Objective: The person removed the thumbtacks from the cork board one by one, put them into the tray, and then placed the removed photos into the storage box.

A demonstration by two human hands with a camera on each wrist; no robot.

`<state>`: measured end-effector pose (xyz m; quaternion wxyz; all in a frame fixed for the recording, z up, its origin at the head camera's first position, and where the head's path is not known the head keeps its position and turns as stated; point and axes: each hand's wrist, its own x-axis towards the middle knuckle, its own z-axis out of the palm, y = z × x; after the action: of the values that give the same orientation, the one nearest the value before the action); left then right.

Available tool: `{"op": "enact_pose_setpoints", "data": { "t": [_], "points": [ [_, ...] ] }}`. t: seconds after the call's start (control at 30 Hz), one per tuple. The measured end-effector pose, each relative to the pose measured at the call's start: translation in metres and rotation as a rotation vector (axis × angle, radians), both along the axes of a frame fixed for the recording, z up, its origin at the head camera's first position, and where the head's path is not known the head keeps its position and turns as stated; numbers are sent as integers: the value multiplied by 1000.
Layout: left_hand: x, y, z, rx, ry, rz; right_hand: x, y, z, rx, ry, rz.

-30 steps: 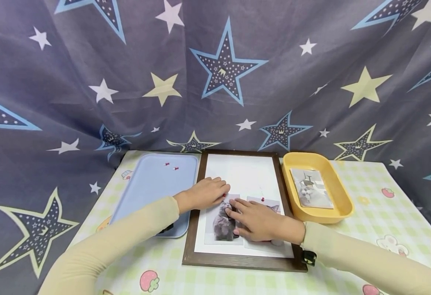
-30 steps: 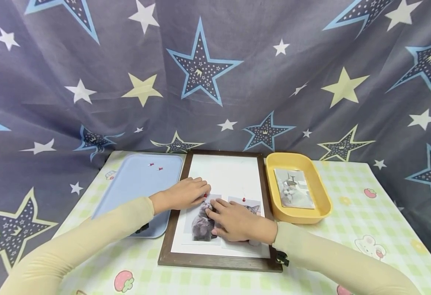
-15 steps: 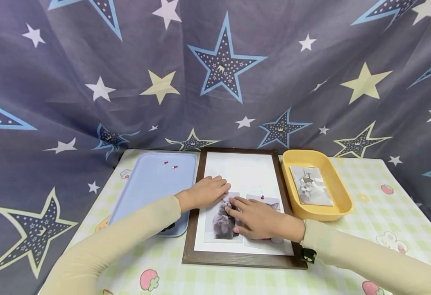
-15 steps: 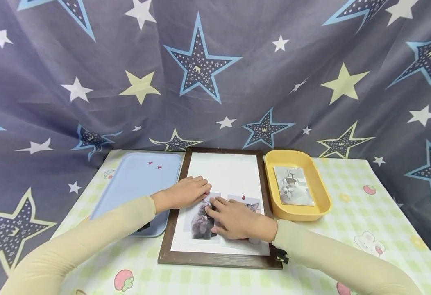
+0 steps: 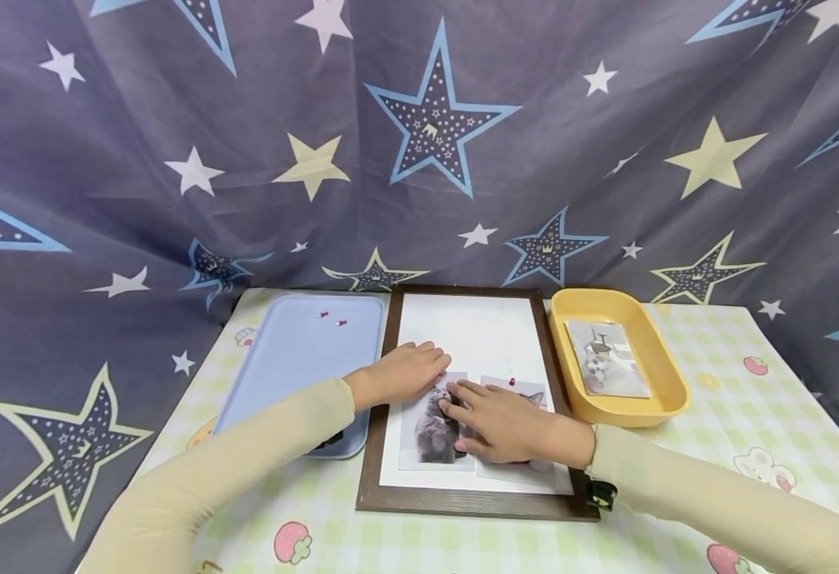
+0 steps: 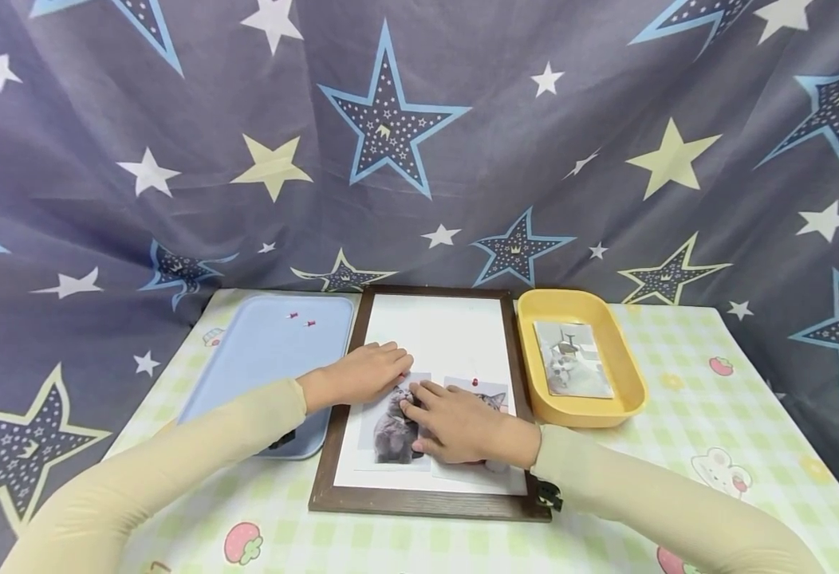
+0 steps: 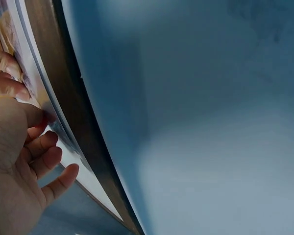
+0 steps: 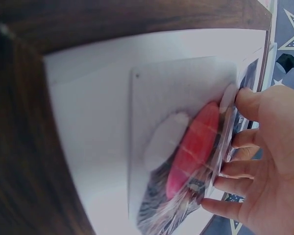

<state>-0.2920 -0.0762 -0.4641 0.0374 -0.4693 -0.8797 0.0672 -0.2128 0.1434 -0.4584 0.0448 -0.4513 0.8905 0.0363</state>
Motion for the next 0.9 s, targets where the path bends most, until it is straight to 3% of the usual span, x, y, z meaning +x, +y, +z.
{"op": "enact_pose_setpoints", "data": {
  "t": [0.4, 0.63, 0.9],
  "points": [
    [-4, 3, 6, -10, 4, 2, -1, 1, 5, -6, 1, -8],
    [2, 3, 8, -17, 36, 6, -1, -1, 4, -2, -24, -17],
    [2, 5, 5, -34, 46, 4, 1, 0, 3, 5, -24, -22]
  ]
}}
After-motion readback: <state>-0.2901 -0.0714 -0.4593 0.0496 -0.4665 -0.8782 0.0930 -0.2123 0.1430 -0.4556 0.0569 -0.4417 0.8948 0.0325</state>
